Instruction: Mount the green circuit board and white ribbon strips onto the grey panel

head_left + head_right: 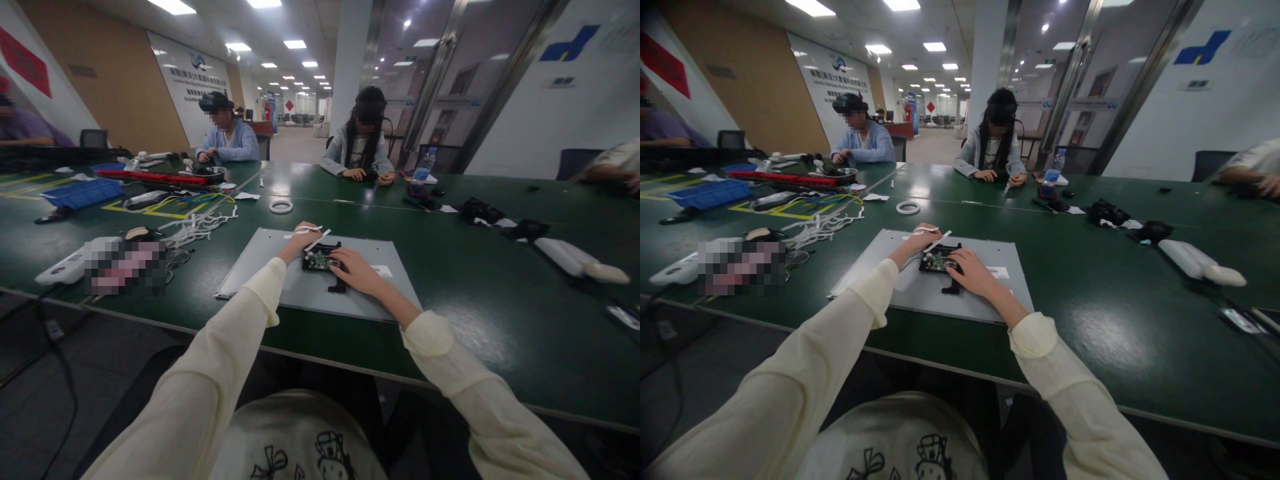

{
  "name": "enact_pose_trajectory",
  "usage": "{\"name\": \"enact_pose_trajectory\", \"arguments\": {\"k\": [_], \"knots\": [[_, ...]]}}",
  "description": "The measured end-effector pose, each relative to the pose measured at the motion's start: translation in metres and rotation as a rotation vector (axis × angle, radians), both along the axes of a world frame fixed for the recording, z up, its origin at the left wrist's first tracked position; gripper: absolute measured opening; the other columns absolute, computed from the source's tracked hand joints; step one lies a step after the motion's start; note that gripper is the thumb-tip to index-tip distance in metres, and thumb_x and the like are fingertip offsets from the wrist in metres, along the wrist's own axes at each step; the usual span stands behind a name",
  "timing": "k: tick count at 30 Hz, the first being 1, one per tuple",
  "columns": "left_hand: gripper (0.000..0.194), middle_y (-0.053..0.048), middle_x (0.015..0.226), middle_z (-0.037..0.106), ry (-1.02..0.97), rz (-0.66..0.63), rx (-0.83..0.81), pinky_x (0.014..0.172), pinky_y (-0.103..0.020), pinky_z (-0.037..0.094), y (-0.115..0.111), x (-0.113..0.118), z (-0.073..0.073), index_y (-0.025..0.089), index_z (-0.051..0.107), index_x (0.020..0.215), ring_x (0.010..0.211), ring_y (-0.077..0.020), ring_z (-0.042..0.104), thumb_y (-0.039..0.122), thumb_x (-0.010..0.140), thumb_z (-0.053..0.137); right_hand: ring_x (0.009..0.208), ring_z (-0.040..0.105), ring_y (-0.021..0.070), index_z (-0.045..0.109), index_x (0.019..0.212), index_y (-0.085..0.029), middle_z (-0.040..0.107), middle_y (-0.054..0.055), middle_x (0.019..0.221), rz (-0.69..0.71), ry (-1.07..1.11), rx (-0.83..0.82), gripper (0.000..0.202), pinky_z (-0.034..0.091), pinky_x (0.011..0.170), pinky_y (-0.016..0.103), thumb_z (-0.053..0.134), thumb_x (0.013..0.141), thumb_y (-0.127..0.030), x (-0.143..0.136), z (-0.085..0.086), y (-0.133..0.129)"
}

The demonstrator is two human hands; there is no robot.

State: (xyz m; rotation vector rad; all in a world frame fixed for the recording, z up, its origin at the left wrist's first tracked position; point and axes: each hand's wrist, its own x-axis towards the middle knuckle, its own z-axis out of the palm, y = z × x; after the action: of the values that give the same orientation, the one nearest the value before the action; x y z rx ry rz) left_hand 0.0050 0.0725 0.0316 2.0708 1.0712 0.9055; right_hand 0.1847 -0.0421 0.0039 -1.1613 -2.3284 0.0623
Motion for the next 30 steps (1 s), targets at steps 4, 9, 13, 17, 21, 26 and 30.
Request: {"name": "enact_pose_trajectory", "arguments": {"k": [4,9,13,17,21,26,30], "knots": [[0.014,0.001,0.064,0.058,-0.057,0.018,-0.051,0.061,-0.022,0.039,-0.005,-0.002,0.017,0.015,0.059,0.067,0.068,-0.0122,0.054,0.027,0.073,0.056,0.115,0.042,0.0226,0.055,0.114,-0.014,0.053,0.011,0.117,-0.008,-0.003,0.003,0.034,0.033,0.101,0.04,0.046,0.089,-0.036,0.001,-0.001,0.001],[0.013,0.0,0.065,0.057,-0.311,-0.2,-0.345,0.065,-0.024,0.043,-0.018,-0.008,0.05,0.014,0.052,0.073,0.068,-0.0117,0.059,0.027,0.077,0.054,0.115,0.042,0.0226,0.054,0.115,-0.016,0.052,0.011,0.118,0.003,0.019,-0.007,0.036,0.033,0.1,0.041,0.049,0.088,-0.037,0.005,-0.001,0.003],[0.013,0.002,0.062,0.055,-0.345,-0.233,-0.349,0.062,-0.023,0.044,-0.025,-0.016,0.063,0.014,0.049,0.074,0.056,-0.0075,0.055,0.025,0.078,0.056,0.115,0.042,0.022,0.054,0.116,-0.016,0.051,0.01,0.119,-0.001,0.022,-0.009,0.036,0.033,0.1,0.039,0.048,0.088,-0.038,0.005,0.0,0.002],[0.015,0.003,0.058,0.053,-0.285,-0.211,-0.287,0.056,-0.02,0.041,-0.03,-0.023,0.057,0.014,0.052,0.074,0.051,-0.0056,0.05,0.026,0.076,0.06,0.116,0.041,0.0222,0.051,0.119,-0.017,0.05,0.01,0.12,0.004,0.024,-0.031,0.038,0.031,0.101,0.04,0.047,0.088,-0.039,0.005,-0.001,0.0],[0.018,0.003,0.059,0.055,-0.27,-0.198,-0.268,0.054,-0.018,0.039,-0.04,-0.029,0.048,0.013,0.055,0.076,0.052,-0.0055,0.049,0.029,0.073,0.063,0.116,0.042,0.023,0.044,0.128,-0.016,0.049,0.012,0.124,-0.07,0.149,-0.043,0.049,0.032,0.1,0.041,0.047,0.087,-0.043,0.004,-0.002,0.001],[0.023,0.001,0.06,0.057,-0.222,-0.275,-0.259,0.058,-0.02,0.042,-0.054,-0.026,0.04,0.011,0.06,0.077,0.056,-0.0072,0.051,0.032,0.071,0.064,0.102,0.054,0.0194,0.052,0.119,-0.015,0.059,0.01,0.11,-0.198,0.51,-0.092,0.042,0.041,0.091,0.035,0.042,0.089,-0.043,0.003,0.01,0.002],[0.025,-0.001,0.061,0.059,-0.157,-0.315,-0.235,0.057,-0.021,0.043,-0.057,-0.014,0.035,0.01,0.064,0.082,0.059,-0.01,0.055,0.032,0.07,0.064,0.085,0.06,0.0168,0.059,0.106,-0.014,0.065,0.007,0.091,-0.202,0.672,-0.217,0.04,0.047,0.075,0.028,0.043,0.087,-0.046,0.0,0.018,-0.001]]}}
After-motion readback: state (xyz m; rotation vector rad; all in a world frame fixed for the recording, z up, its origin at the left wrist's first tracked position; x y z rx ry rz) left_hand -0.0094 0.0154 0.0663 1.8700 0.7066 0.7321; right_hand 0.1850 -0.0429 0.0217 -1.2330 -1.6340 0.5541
